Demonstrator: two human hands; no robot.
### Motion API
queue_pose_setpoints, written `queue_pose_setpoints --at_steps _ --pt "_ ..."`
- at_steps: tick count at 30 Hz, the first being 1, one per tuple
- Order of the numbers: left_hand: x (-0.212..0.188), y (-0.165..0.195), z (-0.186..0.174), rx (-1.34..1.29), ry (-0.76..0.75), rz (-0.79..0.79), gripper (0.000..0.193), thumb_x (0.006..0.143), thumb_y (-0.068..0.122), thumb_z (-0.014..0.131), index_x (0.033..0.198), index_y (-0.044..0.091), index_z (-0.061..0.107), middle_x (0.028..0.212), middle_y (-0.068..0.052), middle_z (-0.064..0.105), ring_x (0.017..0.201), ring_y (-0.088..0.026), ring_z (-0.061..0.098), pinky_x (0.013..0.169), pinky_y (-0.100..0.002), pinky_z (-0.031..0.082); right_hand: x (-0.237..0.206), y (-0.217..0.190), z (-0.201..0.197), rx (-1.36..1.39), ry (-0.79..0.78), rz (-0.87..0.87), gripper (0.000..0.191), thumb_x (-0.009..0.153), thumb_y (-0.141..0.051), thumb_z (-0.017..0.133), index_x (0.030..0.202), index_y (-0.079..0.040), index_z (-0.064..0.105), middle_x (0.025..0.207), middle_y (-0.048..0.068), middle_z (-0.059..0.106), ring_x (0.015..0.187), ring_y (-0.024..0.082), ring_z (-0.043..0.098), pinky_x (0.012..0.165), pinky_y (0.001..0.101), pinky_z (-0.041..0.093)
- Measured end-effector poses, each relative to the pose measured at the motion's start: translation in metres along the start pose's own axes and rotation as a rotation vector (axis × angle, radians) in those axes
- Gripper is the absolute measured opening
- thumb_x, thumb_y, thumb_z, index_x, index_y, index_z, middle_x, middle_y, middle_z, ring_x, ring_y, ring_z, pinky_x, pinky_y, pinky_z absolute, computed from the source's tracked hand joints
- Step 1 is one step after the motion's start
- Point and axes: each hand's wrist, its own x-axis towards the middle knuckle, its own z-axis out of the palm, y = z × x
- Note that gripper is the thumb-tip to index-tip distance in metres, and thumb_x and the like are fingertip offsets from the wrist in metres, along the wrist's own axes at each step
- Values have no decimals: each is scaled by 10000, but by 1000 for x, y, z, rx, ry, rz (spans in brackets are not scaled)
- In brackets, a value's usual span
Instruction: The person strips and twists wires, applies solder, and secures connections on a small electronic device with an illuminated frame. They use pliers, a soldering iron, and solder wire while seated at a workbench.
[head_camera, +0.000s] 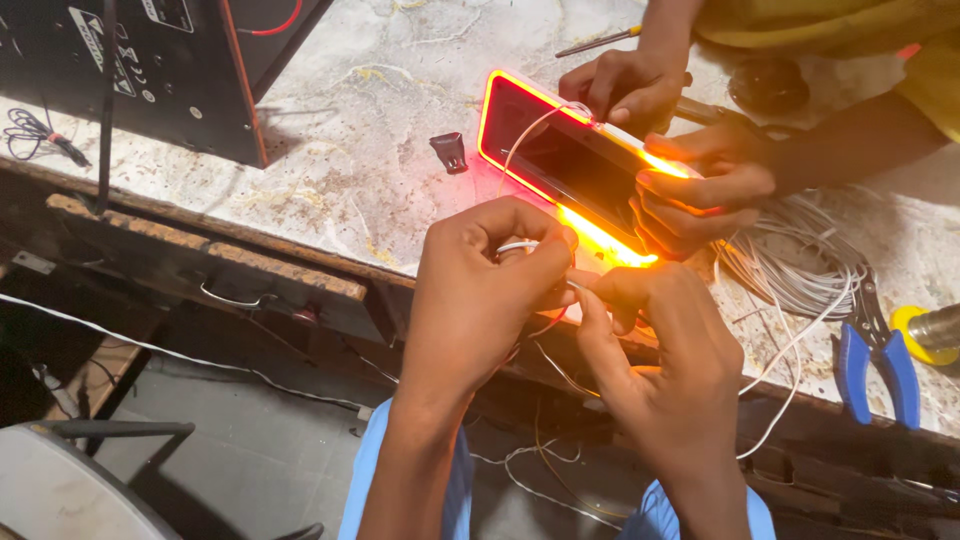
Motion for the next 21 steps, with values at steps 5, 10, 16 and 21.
queue_pose_setpoints --at_steps 5,10,16,21 --pt "1 -1 0 62 7 40 124 901 90 697 878 -30 713 722 -32 698 594 -47 626 507 -209 496 0 1 0 -20 0 -16 182 891 -36 766 1050 -41 678 883 81 619 768 216 578 709 357 460" --pt "0 0 1 76 16 39 137 908 93 701 872 -40 710 705 -26 666 605 -49 636 526 -214 516 -1 1 0 5 -5 13 165 893 -27 764 1020 -33 659 889 76 629 751 202 588 692 343 472" --pt "-1 3 1 76 38 -4 136 893 99 697 860 -32 712 687 -28 697 577 -51 633 501 -214 501 -1 2 1 -11 6 -18 188 877 -9 771 1031 -31 666 913 81 642 758 180 592 696 325 477" --pt "0 4 1 138 33 34 156 894 109 715 834 -35 721 661 -17 667 575 -37 612 521 -205 513 0 0 0 53 -12 39 187 876 -31 773 1013 -23 646 904 69 650 719 152 601 659 298 487"
